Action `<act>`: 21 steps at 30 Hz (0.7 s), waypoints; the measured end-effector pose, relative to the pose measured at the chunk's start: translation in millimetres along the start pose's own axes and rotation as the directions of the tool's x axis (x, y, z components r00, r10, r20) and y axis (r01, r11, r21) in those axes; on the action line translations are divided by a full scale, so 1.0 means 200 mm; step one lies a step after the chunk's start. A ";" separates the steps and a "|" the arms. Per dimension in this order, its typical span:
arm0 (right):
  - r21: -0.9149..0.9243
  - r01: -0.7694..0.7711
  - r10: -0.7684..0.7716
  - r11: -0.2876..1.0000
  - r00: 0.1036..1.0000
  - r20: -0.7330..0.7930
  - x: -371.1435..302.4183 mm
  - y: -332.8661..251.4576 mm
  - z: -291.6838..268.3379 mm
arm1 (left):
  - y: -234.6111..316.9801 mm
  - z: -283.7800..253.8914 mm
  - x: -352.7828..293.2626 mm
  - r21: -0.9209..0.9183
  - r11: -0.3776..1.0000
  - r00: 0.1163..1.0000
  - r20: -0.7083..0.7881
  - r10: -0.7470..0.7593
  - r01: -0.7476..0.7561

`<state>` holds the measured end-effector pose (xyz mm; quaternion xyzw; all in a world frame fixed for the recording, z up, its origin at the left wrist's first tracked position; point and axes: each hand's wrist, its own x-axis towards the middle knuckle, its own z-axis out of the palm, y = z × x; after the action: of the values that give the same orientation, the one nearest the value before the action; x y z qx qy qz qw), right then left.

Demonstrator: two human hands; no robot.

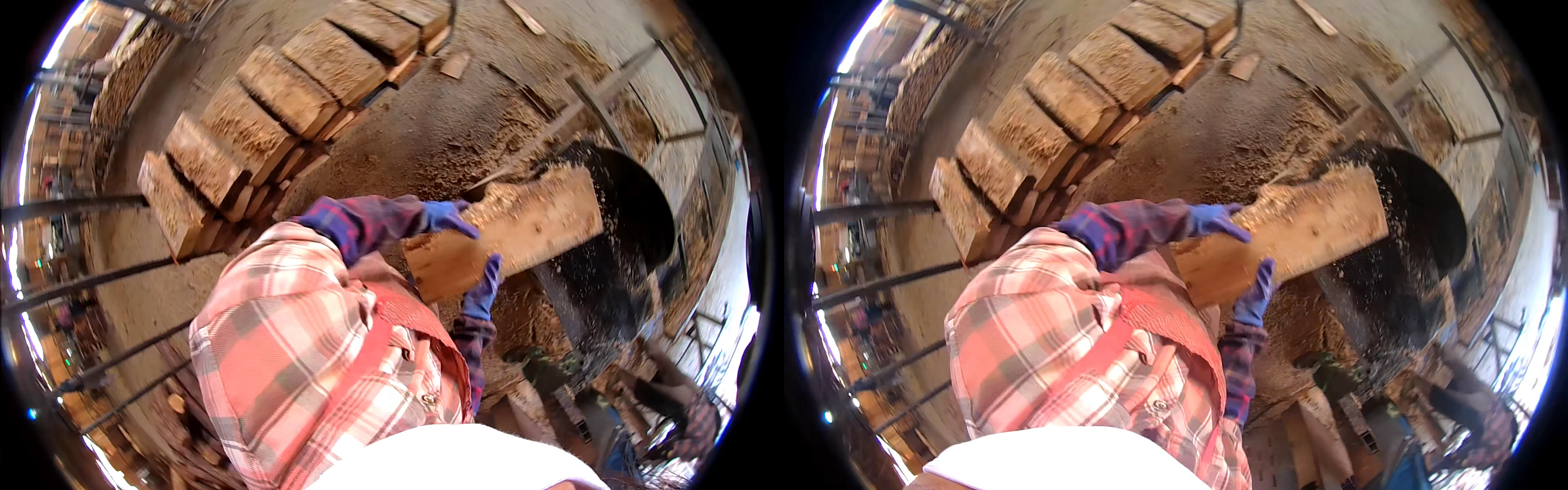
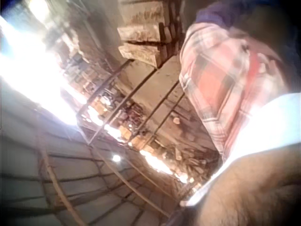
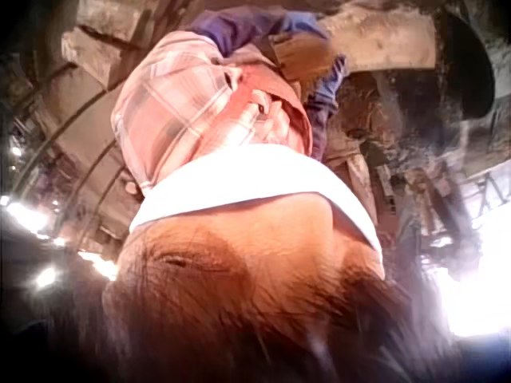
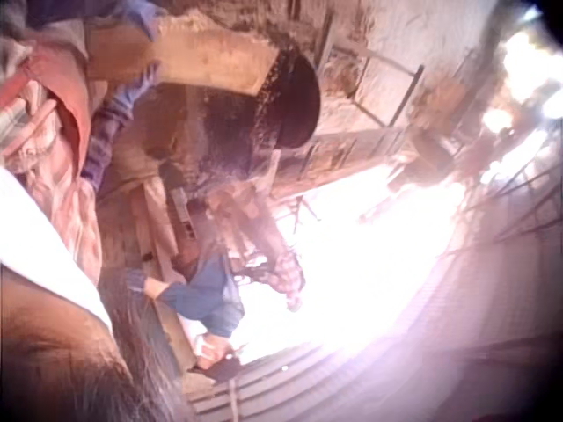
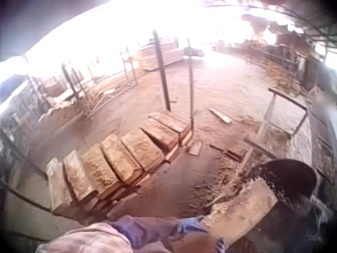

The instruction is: The person repeatedly picks up large rectangular timber planks from a pile and stacks them onto a growing stack. The person wears blue gloves and a plaid shirt while performing this repetitive manual labor in a lumber yard.

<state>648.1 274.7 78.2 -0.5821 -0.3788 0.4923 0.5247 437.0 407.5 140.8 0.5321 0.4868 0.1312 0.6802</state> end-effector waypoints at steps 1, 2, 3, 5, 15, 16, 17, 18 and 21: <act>0.226 -0.154 0.153 0.962 0.988 0.024 0.05 -0.07 0.17 | -0.05 -0.11 -0.10 -0.220 0.970 0.994 -0.068 0.088 -0.101; 0.466 -0.249 0.220 0.849 0.968 0.117 0.12 -0.16 0.37 | -0.11 -0.24 -0.20 -0.307 0.943 0.987 -0.129 0.092 -0.128; 0.437 -0.319 0.288 0.841 0.948 0.137 0.15 -0.25 0.56 | -0.16 -0.34 -0.30 -0.393 0.909 0.974 -0.219 0.059 -0.143; 0.443 -0.359 0.237 0.821 0.921 0.309 0.23 -0.45 0.95 | -0.27 -0.56 -0.51 -0.483 0.813 0.889 -0.449 0.088 -0.325; 0.094 0.457 -0.418 0.885 0.687 0.594 0.78 -1.45 1.97 | 0.10 -1.84 -0.49 -0.538 0.243 0.580 -0.648 0.493 -0.807; -0.120 0.499 -0.365 0.858 0.758 0.540 0.82 -1.48 1.92 | 0.23 -2.02 -0.35 -0.387 0.353 0.522 -0.673 0.523 -0.852; -0.333 0.528 -0.339 0.781 0.806 0.485 0.84 -1.50 1.84 | 0.38 -2.20 -0.20 -0.297 0.530 0.576 -0.646 0.501 -0.794; -0.507 0.591 -0.388 0.627 0.801 0.455 0.85 -1.48 1.75 | 0.46 -2.30 -0.08 0.091 0.730 0.375 -0.811 0.449 -0.677; -0.661 0.411 -0.265 0.628 0.911 0.315 0.65 -1.18 1.39 | 0.58 -2.35 0.24 -0.479 0.607 0.603 -0.798 -0.001 -0.634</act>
<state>425.2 504.5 297.1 -0.6081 -0.6899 0.2508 0.3021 123.2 767.9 233.3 0.2005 0.5052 0.6454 0.5366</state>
